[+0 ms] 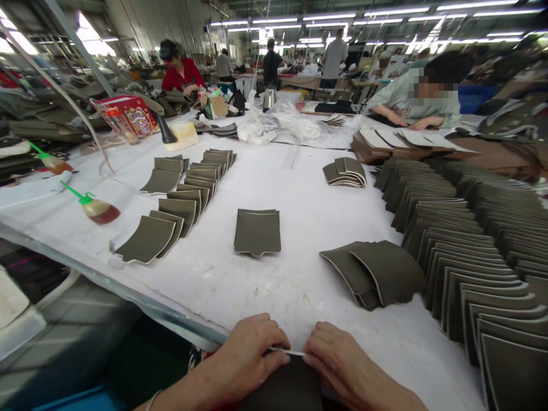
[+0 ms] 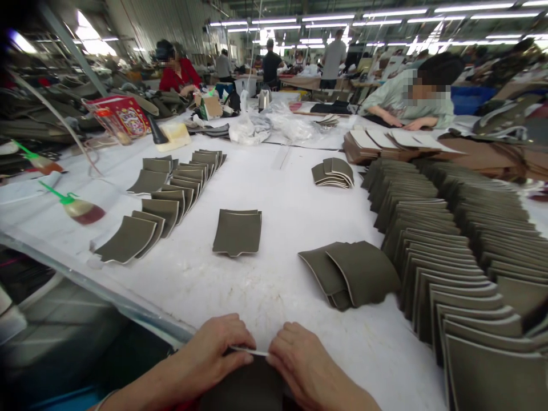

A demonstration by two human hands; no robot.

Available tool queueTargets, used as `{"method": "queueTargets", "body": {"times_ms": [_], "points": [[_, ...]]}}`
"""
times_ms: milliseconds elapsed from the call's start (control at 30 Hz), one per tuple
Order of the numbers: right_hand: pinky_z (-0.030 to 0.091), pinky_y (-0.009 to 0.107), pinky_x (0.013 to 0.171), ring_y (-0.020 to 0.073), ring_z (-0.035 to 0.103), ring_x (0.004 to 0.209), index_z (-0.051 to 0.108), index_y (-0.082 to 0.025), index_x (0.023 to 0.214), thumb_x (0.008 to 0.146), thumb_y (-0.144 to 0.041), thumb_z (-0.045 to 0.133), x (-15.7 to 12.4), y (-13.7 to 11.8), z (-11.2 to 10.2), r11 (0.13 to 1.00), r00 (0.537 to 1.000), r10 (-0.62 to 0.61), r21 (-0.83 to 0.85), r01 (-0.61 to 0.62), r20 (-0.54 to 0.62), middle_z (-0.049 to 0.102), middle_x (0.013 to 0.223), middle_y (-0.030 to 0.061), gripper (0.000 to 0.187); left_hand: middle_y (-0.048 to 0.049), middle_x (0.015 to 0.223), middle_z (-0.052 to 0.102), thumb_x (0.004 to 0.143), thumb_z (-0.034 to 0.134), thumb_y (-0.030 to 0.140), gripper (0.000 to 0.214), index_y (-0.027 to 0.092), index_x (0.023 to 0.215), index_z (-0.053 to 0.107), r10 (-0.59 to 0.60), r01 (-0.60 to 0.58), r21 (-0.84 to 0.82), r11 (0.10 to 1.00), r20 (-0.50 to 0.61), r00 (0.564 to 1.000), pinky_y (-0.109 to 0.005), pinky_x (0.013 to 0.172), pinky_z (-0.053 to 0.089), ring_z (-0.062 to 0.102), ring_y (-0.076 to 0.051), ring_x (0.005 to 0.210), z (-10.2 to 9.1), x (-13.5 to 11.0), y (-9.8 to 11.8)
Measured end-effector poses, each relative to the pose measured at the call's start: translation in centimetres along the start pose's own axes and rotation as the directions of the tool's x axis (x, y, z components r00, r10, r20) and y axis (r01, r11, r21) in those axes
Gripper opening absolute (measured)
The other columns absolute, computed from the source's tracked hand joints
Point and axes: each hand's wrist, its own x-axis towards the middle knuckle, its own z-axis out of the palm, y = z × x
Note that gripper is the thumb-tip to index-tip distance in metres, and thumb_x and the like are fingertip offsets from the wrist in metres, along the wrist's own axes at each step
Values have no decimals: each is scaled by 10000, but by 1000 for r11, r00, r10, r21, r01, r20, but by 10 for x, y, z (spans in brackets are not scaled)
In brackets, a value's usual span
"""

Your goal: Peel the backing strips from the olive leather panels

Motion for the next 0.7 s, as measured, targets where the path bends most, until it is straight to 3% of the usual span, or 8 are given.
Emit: {"method": "queueTargets", "body": {"times_ms": [167,333,400,533,700], "points": [[346,266,633,150,554,684,565,-204,774,1018,-378,350,-9,6,3,997,996,82,-4,-82,20,620,760,-1,369,25,758,649,868,584,212,144,207,764,684,69,-69,-56,996,5,998,-211,710,377,581,-121,782,12,6,3],[295,294,588,160,543,618,525,-196,707,1028,-423,245,-10,15,14,986,996,83,-140,-88,-35,600,693,14,483,21,757,655,860,575,191,160,193,752,693,21,-23,-117,993,-19,1000,-209,703,378,584,-119,768,11,7,0],[301,290,588,161,550,627,535,-194,716,1029,-428,234,-7,15,15,989,993,103,-98,-109,-61,605,700,17,493,17,763,661,851,575,191,157,194,755,699,0,-4,-127,992,-26,1000,-213,703,379,587,-125,772,9,9,0],[376,253,669,171,594,786,597,-206,944,976,-428,426,0,6,8,990,992,122,79,-119,-33,653,896,27,282,10,793,675,854,558,211,167,208,791,712,-9,2,-148,989,-44,999,-219,720,382,593,-136,794,8,10,3],[379,218,647,133,585,706,597,-202,788,1000,-363,330,-3,5,12,982,991,130,140,-125,-27,642,763,3,377,-5,809,681,836,553,234,168,204,790,712,-42,45,-138,989,26,999,-216,714,388,600,-148,801,5,1,-6]]}}
